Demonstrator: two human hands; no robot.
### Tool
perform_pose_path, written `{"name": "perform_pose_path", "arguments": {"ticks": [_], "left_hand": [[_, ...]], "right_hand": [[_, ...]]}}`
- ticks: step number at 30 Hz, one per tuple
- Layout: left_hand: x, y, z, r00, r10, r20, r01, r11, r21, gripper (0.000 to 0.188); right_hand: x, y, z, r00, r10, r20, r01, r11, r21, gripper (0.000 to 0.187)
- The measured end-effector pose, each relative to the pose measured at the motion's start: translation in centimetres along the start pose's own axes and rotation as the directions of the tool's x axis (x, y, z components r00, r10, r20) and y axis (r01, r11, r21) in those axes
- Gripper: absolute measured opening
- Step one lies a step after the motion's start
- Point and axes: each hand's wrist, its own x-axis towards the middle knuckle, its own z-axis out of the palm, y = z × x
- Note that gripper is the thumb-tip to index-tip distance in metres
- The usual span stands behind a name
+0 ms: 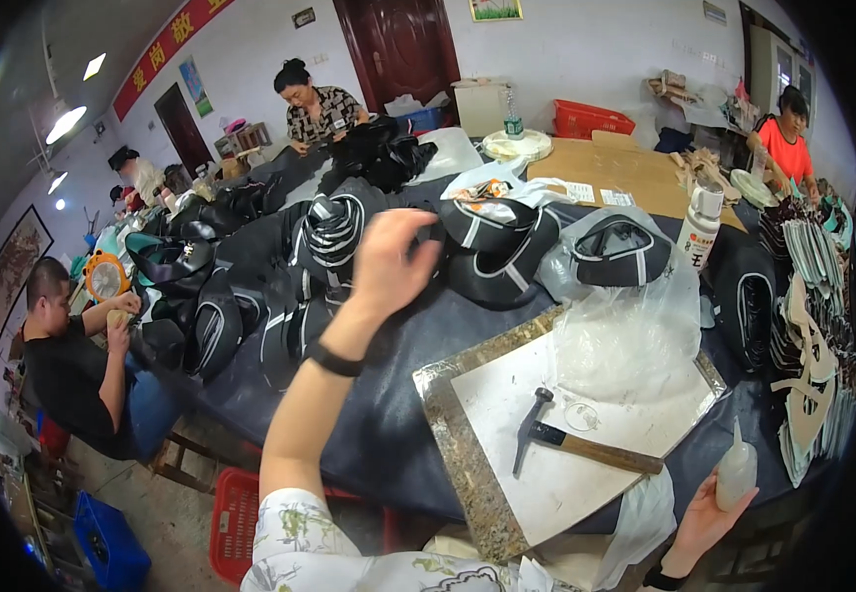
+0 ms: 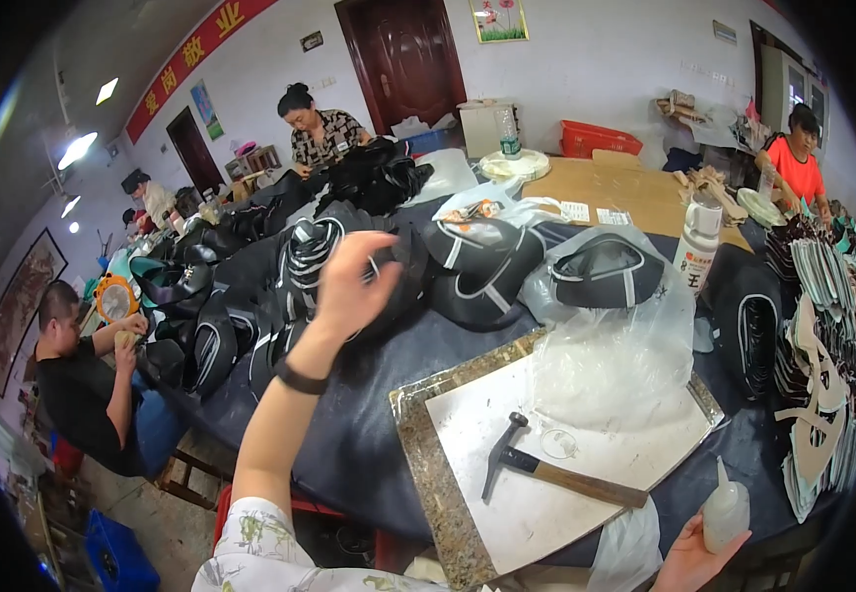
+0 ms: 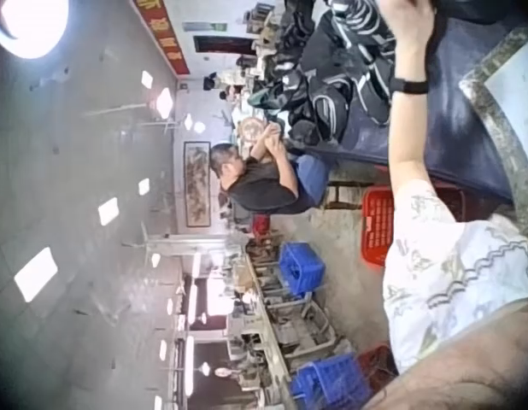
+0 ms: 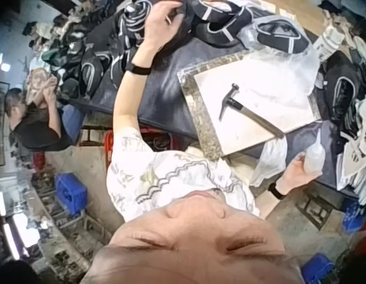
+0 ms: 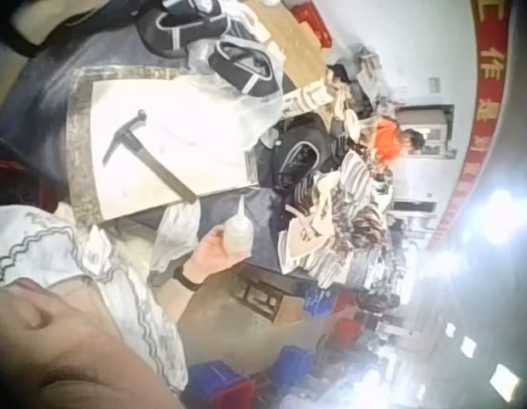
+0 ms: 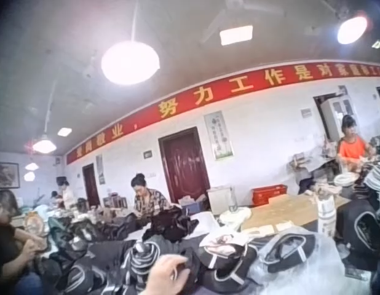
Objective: The worker applies adhesive from a bottle to shoe upper components and hammers them onto a form to shape the heel.
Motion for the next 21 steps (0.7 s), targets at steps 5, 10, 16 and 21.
{"name": "perform_pose_path", "arguments": {"ticks": [5, 10, 16, 21], "left_hand": [[-4.2, -3.4, -8.0, 0.986, -0.147, 0.073, 0.095, 0.874, 0.476, 0.032], [-5.6, -5.1, -9.9, 0.88, -0.244, 0.408, -0.089, 0.759, 0.645, 0.03], [4.9, -7.8, -14.8, 0.951, -0.302, -0.07, 0.305, 0.867, 0.394, 0.027], [9.6, -1.9, -12.8, 0.973, -0.019, -0.228, 0.01, 0.999, -0.042, 0.02]], "right_hand": [[0.0, 2.2, 2.5, 0.995, 0.079, 0.068, -0.081, 0.996, 0.029, 0.052], [-1.3, 4.7, 5.5, 0.995, 0.077, 0.069, -0.079, 0.996, 0.027, 0.048], [-2.3, 3.9, 6.5, 0.994, 0.098, 0.037, -0.098, 0.995, -0.025, 0.045], [-2.2, 4.3, 6.6, 0.995, 0.096, -0.023, -0.096, 0.995, 0.012, 0.043]]}}
